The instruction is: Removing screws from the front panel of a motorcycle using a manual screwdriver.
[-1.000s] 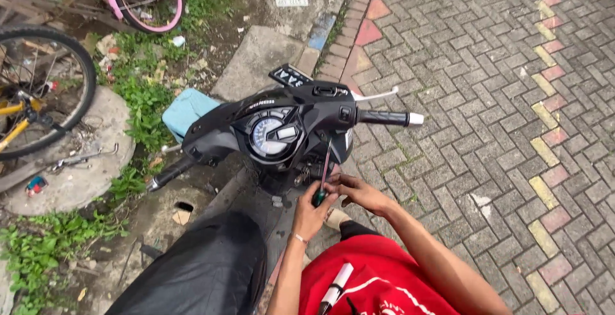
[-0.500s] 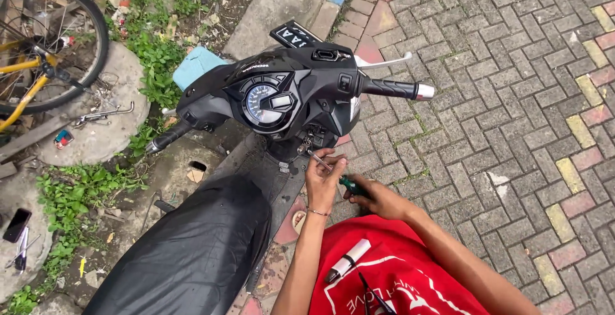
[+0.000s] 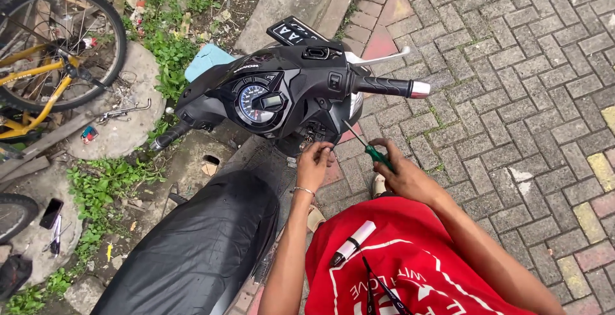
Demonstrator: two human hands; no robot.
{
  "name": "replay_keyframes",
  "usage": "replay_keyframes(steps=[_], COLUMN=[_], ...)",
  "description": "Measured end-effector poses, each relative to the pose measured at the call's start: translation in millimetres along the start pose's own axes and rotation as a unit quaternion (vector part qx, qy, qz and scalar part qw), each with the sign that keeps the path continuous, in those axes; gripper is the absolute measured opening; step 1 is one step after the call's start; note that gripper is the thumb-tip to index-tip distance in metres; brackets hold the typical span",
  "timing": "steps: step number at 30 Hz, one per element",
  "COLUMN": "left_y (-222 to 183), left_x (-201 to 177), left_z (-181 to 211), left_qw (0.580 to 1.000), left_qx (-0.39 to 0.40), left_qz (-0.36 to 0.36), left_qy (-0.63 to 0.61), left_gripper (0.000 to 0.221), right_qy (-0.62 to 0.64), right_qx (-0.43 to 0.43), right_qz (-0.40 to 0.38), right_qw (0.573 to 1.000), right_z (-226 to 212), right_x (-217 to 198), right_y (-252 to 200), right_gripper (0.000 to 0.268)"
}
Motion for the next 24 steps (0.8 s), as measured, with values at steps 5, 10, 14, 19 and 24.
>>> replay_keyframes(steps=[5,10,14,19,24], left_y=[4,-15,-19,-24,-52], left_x=[-4,-34,-55,-63,-83], left_z=[20,15,4,11,87], left_qw=[0.994,0.995,0.989,0.981,0.999], left_qx=[-0.040,-0.063,-0.093,-0.129,-0.045], left_qz=[0.000,0.014,0.012,-0.005,-0.012], left_qy=[-0.100,-0.082,-0.110,-0.142,0.016], left_gripper=[0.021,0.023,0.025,0.027,0.037], right_qy=[0.226,0.309,0.257,0.218,0.277], right_qx=[-0.001,-0.039,-0.039,-0.008,-0.062], right_qz=[-0.029,-0.039,-0.033,-0.050,-0.087], right_qw=[0.974,0.949,0.965,0.975,0.955], right_z=[-1,2,10,-4,-15], right_x=[51,90,103,110,108], right_y=[44,70,86,87,82], right_gripper=[0.035,0.038,0.042,0.047,0.062])
Point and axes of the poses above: each hand's wrist, its own y-axis towards the middle knuckle, its own x-axis out of the palm, z = x × y, the point moved 4 cm from there along y, towards the middle knuckle, and after that the axes turned 13 degrees about y, right-handed, at the moved point
